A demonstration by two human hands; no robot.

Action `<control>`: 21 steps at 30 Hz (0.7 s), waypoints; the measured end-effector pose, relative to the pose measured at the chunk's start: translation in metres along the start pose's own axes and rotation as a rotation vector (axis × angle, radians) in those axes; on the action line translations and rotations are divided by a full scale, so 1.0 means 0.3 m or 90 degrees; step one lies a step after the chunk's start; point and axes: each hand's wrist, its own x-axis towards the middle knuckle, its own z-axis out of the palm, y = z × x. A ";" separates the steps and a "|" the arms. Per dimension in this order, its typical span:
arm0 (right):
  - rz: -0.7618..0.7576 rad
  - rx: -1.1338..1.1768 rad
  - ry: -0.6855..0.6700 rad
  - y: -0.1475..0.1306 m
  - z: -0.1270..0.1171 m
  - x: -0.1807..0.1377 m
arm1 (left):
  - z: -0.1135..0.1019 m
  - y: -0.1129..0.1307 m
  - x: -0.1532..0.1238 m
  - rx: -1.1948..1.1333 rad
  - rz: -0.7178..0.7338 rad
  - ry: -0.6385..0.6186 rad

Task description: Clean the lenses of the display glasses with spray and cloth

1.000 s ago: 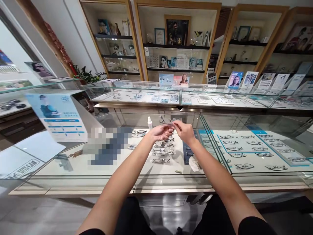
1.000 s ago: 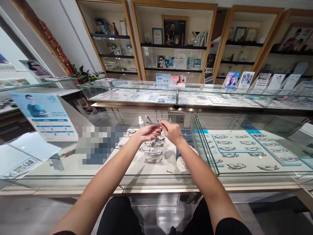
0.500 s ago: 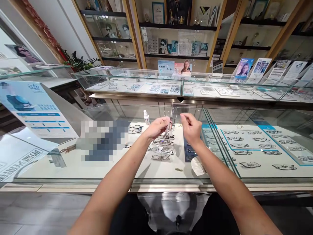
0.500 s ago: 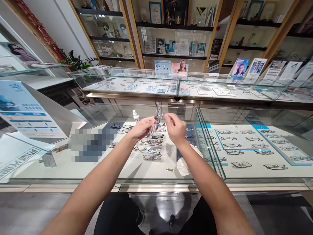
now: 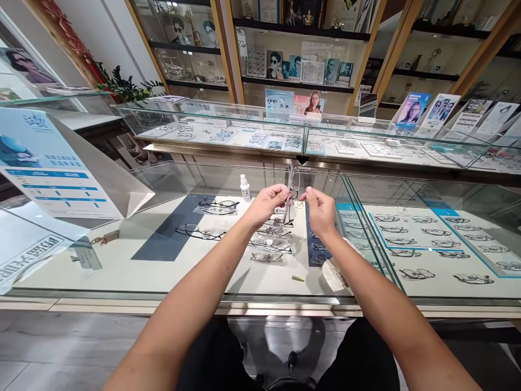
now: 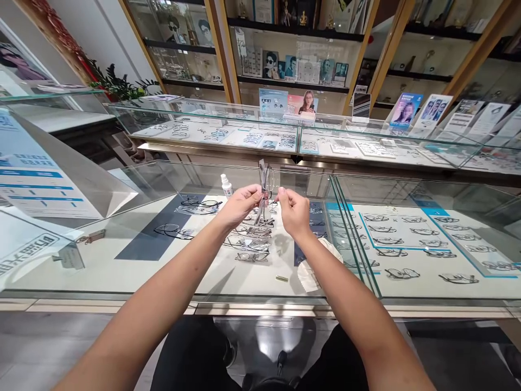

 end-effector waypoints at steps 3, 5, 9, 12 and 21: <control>0.021 0.074 -0.027 0.017 0.003 0.010 | 0.002 -0.003 -0.001 0.013 0.008 0.009; 0.049 0.140 -0.057 0.026 0.009 0.019 | 0.000 -0.008 0.001 0.012 0.020 0.015; 0.117 0.287 -0.098 0.034 0.020 0.036 | -0.010 -0.018 0.008 0.019 0.035 0.032; 0.171 0.363 -0.125 0.038 0.019 0.046 | -0.017 -0.022 0.010 0.041 0.036 0.047; 0.328 0.544 -0.194 0.064 0.003 0.070 | -0.032 -0.011 0.015 0.002 -0.015 0.068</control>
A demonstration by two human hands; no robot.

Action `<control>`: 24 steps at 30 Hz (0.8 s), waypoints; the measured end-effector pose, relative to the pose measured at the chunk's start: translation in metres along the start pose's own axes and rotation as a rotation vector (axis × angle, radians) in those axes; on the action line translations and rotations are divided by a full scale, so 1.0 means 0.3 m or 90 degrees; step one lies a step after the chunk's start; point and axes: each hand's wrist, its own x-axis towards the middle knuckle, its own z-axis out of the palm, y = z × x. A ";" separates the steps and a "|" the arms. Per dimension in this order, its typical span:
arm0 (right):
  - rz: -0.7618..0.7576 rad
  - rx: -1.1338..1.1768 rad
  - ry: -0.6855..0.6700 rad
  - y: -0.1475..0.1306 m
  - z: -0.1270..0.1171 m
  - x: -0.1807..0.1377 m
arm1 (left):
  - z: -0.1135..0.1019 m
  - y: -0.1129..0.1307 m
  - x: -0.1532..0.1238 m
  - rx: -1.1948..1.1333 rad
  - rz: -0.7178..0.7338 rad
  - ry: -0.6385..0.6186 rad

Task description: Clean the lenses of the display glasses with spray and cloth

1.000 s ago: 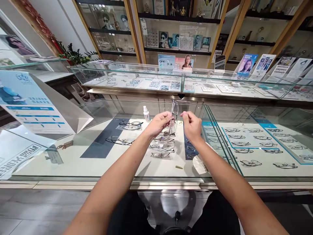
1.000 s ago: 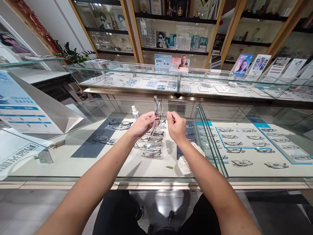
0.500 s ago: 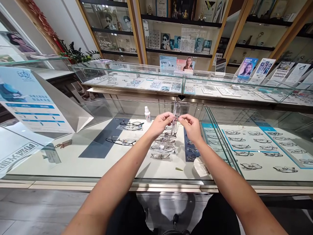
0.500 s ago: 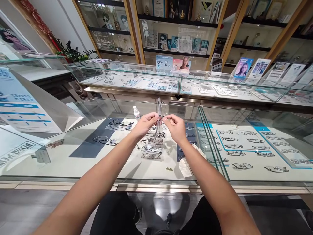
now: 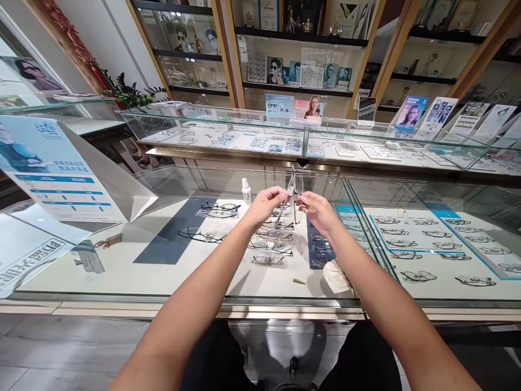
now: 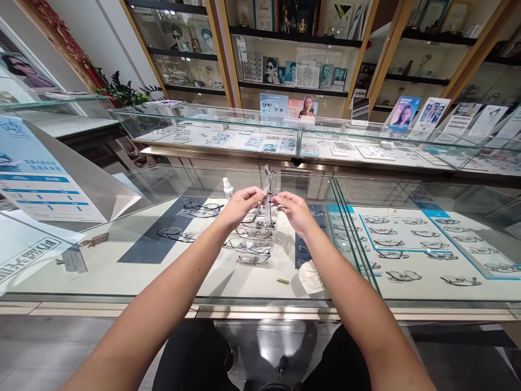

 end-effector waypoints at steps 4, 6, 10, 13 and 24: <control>0.042 0.038 -0.053 -0.019 -0.033 0.007 | -0.041 0.033 0.005 -0.201 -0.132 -0.064; 0.060 0.032 -0.101 -0.028 -0.049 0.008 | -0.069 0.054 0.002 -0.317 -0.185 -0.107; 0.094 -0.010 -0.180 -0.026 -0.064 0.008 | -0.100 0.071 -0.011 -0.483 -0.225 -0.091; 0.106 -0.012 -0.196 -0.014 -0.065 0.009 | -0.093 0.067 -0.014 -0.571 -0.225 -0.049; 0.117 0.033 -0.214 -0.028 -0.055 -0.013 | -0.064 0.058 -0.008 -0.499 -0.161 -0.012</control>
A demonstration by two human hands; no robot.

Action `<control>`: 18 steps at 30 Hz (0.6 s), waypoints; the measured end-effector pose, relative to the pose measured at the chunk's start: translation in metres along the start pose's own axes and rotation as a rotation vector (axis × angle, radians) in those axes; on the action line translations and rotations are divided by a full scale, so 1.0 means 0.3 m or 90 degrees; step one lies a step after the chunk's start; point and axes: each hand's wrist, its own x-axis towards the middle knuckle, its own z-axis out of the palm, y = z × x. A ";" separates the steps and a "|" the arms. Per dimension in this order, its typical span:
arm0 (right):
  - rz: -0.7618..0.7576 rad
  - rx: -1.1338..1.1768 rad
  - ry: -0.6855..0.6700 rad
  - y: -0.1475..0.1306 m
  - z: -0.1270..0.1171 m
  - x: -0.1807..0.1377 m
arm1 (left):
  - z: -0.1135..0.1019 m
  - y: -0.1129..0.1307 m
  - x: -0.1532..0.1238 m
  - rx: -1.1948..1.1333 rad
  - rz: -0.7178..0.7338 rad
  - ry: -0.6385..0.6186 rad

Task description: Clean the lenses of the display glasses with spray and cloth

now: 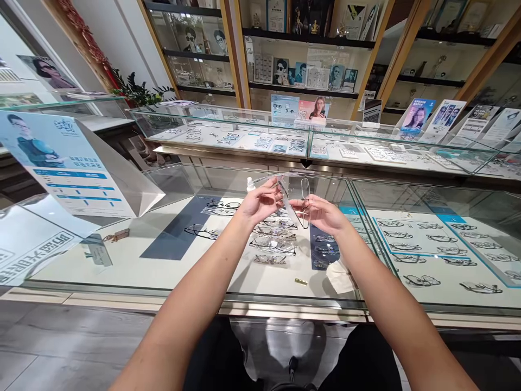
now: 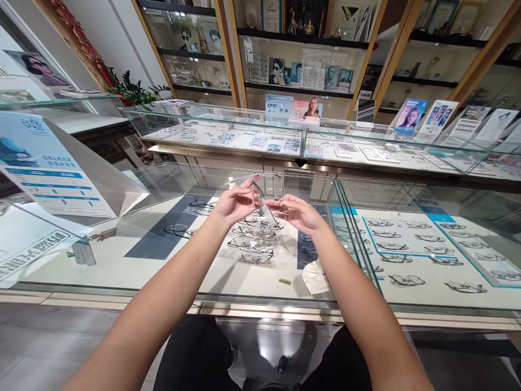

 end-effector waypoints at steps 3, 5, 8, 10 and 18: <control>-0.008 0.002 -0.022 -0.005 0.010 -0.009 | -0.009 -0.010 0.007 0.031 0.028 -0.001; -0.011 0.006 -0.031 -0.007 0.015 -0.013 | -0.013 -0.018 0.013 0.058 0.045 0.030; -0.025 0.009 -0.029 -0.010 0.020 -0.015 | -0.012 -0.028 0.023 0.115 0.067 0.082; -0.048 0.003 -0.016 -0.014 0.021 -0.015 | -0.009 -0.033 0.029 0.145 0.073 0.097; -0.141 -0.014 0.061 -0.039 0.021 -0.016 | -0.007 -0.036 0.045 0.170 0.083 0.193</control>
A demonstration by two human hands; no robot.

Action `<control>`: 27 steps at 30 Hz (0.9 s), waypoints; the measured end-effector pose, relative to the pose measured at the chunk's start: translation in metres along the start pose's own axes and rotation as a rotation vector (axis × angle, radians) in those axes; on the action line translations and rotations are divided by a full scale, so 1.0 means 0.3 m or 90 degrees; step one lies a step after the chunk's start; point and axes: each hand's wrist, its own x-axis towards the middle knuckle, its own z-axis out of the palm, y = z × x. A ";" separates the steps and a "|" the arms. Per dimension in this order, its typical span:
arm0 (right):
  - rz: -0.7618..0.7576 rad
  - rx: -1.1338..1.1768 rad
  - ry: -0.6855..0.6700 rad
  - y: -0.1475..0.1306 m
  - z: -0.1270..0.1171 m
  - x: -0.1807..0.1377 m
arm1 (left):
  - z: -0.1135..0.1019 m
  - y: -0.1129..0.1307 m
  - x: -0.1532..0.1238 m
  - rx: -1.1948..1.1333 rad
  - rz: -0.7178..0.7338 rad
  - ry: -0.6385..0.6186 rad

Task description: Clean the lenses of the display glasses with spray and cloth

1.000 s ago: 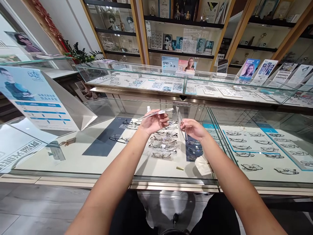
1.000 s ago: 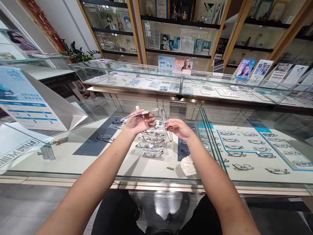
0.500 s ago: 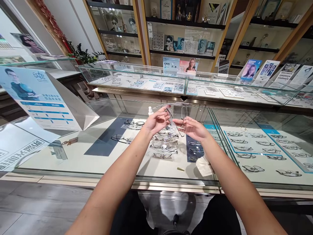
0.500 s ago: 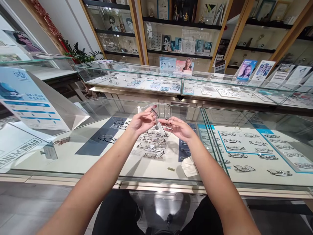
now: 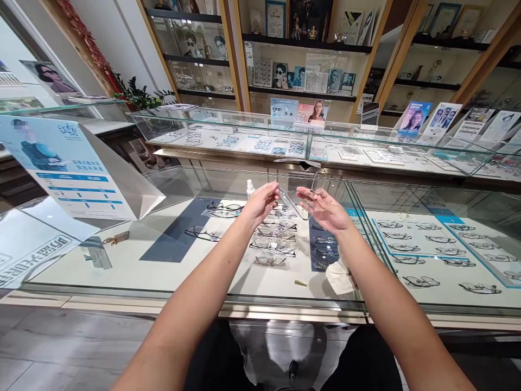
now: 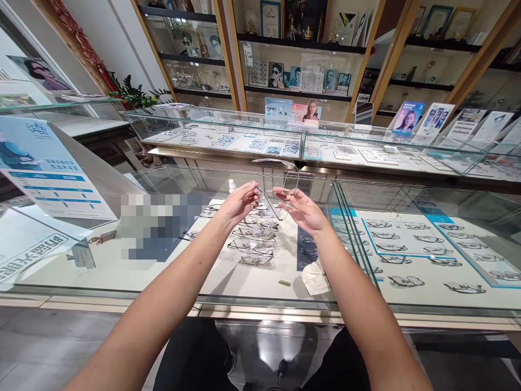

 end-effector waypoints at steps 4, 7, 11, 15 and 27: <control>-0.041 0.012 0.021 -0.023 0.007 -0.006 | -0.002 -0.005 0.005 0.017 -0.031 0.034; -0.063 0.019 0.020 -0.042 0.013 -0.014 | -0.004 -0.012 0.002 0.055 -0.066 0.021; -0.076 0.013 0.028 -0.054 0.017 -0.022 | -0.005 -0.020 -0.004 0.104 -0.096 -0.034; -0.066 -0.015 0.034 -0.054 0.020 -0.024 | -0.003 -0.022 -0.007 0.148 -0.070 -0.091; -0.059 0.001 0.033 -0.047 0.019 -0.026 | -0.087 -0.014 0.024 0.672 0.356 0.430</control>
